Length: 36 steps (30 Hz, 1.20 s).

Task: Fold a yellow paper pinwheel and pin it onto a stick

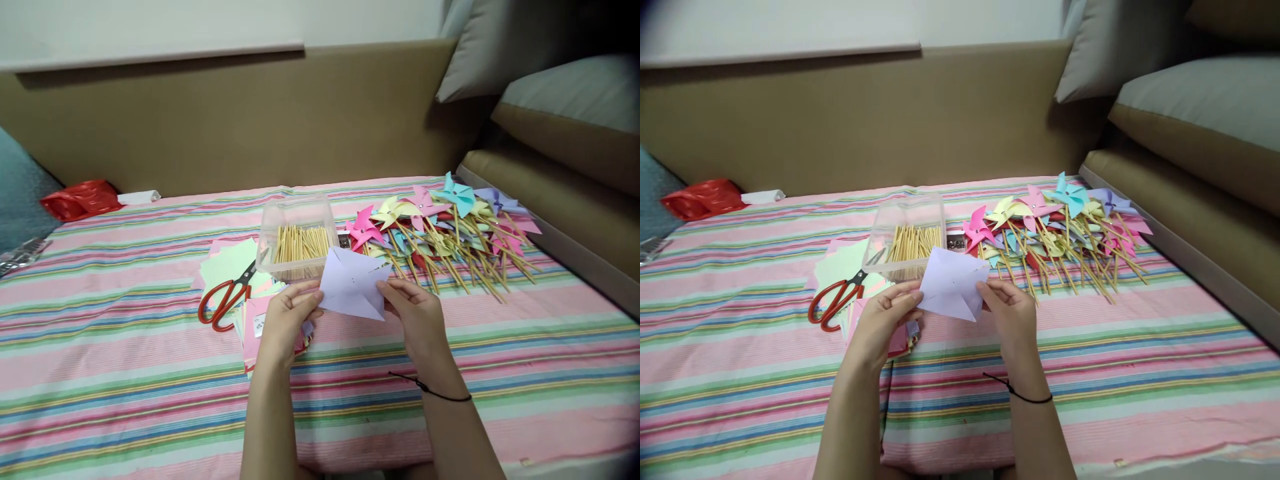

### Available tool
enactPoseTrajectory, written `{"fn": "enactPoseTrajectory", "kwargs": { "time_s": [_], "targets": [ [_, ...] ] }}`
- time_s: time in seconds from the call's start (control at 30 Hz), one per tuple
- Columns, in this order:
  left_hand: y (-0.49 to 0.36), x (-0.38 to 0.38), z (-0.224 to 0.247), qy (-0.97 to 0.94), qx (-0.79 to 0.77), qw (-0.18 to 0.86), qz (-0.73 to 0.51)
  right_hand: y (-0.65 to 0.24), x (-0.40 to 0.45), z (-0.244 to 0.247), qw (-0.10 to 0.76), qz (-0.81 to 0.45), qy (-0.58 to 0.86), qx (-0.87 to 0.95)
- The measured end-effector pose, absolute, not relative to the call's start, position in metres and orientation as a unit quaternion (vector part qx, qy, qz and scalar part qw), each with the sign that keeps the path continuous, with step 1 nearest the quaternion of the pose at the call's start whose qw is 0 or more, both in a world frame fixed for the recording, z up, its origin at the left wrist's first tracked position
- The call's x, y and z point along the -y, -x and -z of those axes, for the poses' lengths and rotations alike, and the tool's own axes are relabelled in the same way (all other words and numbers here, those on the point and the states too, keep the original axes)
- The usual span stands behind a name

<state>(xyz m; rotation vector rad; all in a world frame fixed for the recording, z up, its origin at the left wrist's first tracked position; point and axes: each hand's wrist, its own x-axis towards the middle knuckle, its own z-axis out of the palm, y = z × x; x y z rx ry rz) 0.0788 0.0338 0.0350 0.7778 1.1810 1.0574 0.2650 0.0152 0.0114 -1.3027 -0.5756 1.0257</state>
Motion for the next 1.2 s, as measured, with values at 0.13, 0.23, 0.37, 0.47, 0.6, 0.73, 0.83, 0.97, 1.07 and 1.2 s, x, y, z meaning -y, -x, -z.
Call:
{"fn": "enactPoseTrajectory", "kwargs": {
  "time_s": [0.13,0.23,0.37,0.47,0.6,0.73,0.83,0.97,1.07,1.2],
  "targets": [
    [-0.078,-0.034,-0.037,-0.345,-0.51,0.635,-0.466,-0.265,-0.015,-0.013,0.624,-0.463,0.571,0.267],
    [-0.081,-0.033,-0.037,-0.345,-0.491,0.652,-0.463,-0.266,-0.013,-0.015,0.615,-0.46,0.572,0.289],
    [-0.085,-0.032,-0.036,-0.361,-0.468,0.674,-0.444,-0.267,-0.012,-0.016,0.604,-0.407,0.587,0.353],
    [-0.089,-0.031,-0.035,-0.378,-0.455,0.677,-0.437,-0.265,-0.012,-0.014,0.594,-0.393,0.581,0.395],
    [-0.094,-0.032,-0.032,-0.372,-0.463,0.654,-0.469,-0.261,-0.012,-0.015,0.594,-0.414,0.562,0.4],
    [-0.095,-0.033,-0.032,-0.366,-0.474,0.63,-0.495,-0.263,-0.01,-0.018,0.612,-0.466,0.508,0.389],
    [-0.092,-0.033,-0.032,-0.371,-0.484,0.615,-0.5,-0.268,-0.008,-0.017,0.578,-0.492,0.459,0.462],
    [-0.09,-0.034,-0.032,-0.378,-0.48,0.615,-0.498,-0.273,-0.005,-0.015,0.523,-0.52,0.431,0.52],
    [-0.091,-0.034,-0.031,-0.384,-0.484,0.61,-0.497,-0.272,-0.003,-0.017,0.543,-0.519,0.429,0.502],
    [-0.091,-0.034,-0.03,-0.385,-0.49,0.608,-0.492,-0.272,-0.001,-0.017,0.542,-0.515,0.426,0.509]
  ]
}}
